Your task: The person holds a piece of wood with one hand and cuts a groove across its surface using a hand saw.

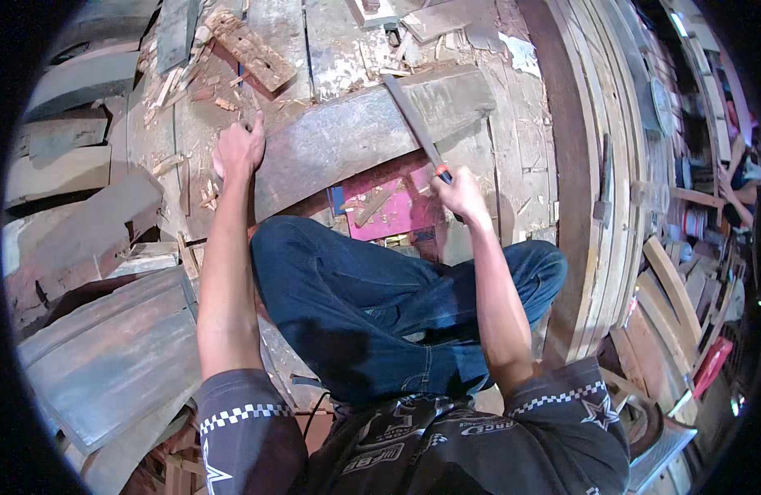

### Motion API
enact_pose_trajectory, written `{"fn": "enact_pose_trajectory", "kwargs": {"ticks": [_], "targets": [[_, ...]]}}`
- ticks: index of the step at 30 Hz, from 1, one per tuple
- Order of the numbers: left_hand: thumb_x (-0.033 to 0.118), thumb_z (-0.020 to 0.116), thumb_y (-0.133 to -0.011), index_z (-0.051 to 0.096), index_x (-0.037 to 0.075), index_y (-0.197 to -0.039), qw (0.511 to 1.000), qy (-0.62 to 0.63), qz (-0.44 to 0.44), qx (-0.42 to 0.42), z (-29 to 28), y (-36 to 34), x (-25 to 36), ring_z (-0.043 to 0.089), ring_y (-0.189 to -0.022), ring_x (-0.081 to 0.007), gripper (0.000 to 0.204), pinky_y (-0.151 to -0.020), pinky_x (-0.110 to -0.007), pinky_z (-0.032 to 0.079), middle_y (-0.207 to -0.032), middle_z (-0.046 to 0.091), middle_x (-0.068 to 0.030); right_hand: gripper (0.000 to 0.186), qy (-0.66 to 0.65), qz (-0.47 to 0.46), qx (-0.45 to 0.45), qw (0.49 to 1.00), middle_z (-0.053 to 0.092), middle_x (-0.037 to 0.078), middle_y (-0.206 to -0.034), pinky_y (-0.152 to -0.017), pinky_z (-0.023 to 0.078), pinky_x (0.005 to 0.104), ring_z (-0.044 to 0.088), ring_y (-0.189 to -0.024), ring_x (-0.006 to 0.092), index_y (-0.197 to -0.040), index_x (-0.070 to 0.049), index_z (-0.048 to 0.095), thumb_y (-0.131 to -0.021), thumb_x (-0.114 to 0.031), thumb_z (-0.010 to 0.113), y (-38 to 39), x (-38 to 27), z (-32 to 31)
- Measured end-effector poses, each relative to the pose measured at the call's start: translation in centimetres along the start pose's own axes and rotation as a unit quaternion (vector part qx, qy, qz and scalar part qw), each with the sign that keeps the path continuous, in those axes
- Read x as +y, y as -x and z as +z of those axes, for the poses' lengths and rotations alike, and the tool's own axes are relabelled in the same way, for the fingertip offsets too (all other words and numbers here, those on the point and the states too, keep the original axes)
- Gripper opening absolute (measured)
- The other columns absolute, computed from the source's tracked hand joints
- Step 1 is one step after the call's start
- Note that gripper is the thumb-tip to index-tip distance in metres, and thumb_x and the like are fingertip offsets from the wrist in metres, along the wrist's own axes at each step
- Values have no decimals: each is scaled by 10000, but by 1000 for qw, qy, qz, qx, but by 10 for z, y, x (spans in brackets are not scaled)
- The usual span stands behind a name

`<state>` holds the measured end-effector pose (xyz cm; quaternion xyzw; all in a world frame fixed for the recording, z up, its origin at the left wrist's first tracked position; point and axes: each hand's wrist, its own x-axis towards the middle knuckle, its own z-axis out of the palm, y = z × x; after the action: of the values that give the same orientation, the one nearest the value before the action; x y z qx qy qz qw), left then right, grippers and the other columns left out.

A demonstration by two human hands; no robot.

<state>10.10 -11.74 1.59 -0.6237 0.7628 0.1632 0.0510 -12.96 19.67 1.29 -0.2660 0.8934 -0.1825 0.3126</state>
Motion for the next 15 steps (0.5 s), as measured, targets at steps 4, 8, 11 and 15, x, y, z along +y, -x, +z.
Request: {"fn": "enact_pose_trajectory", "kwargs": {"ticks": [4, 8, 11, 15], "targets": [[626, 408, -893, 710, 52, -1072, 1000, 8, -7, -6, 2, -4, -3, 638, -1036, -403, 672, -909, -483, 476, -1058, 664, -270, 282, -170, 43, -76, 982, 628, 146, -631, -503, 507, 367, 644, -528, 220, -840, 17, 603, -862, -253, 682, 31, 0, -11], [637, 397, -890, 703, 37, -1078, 1000, 4, 2, -2, 4, -6, -11, 636, -1040, -407, 699, -907, -482, 476, -1062, 664, -270, 297, -226, 109, -125, 960, 629, 92, -594, -376, 442, 267, 585, -425, 135, -738, -28, 549, -945, -227, 624, 48, 2, -6], [645, 398, -886, 702, 21, -1066, 1000, 13, -4, -10, -2, 2, -2, 637, -1039, -405, 718, -904, -481, 478, -1062, 665, -266, 327, -138, 101, -115, 978, 617, 118, -550, -383, 459, 308, 579, -386, 171, -732, 8, 605, -929, -252, 633, 48, 20, 10], [650, 397, -896, 692, 20, -1082, 999, 22, 6, -26, -3, -2, -5, 624, -1045, -417, 721, -901, -492, 473, -1060, 656, -278, 294, 18, 58, 6, 998, 658, 256, -720, -683, 546, 441, 682, -714, 388, -847, 34, 668, -850, -260, 670, 41, 28, 38]]}}
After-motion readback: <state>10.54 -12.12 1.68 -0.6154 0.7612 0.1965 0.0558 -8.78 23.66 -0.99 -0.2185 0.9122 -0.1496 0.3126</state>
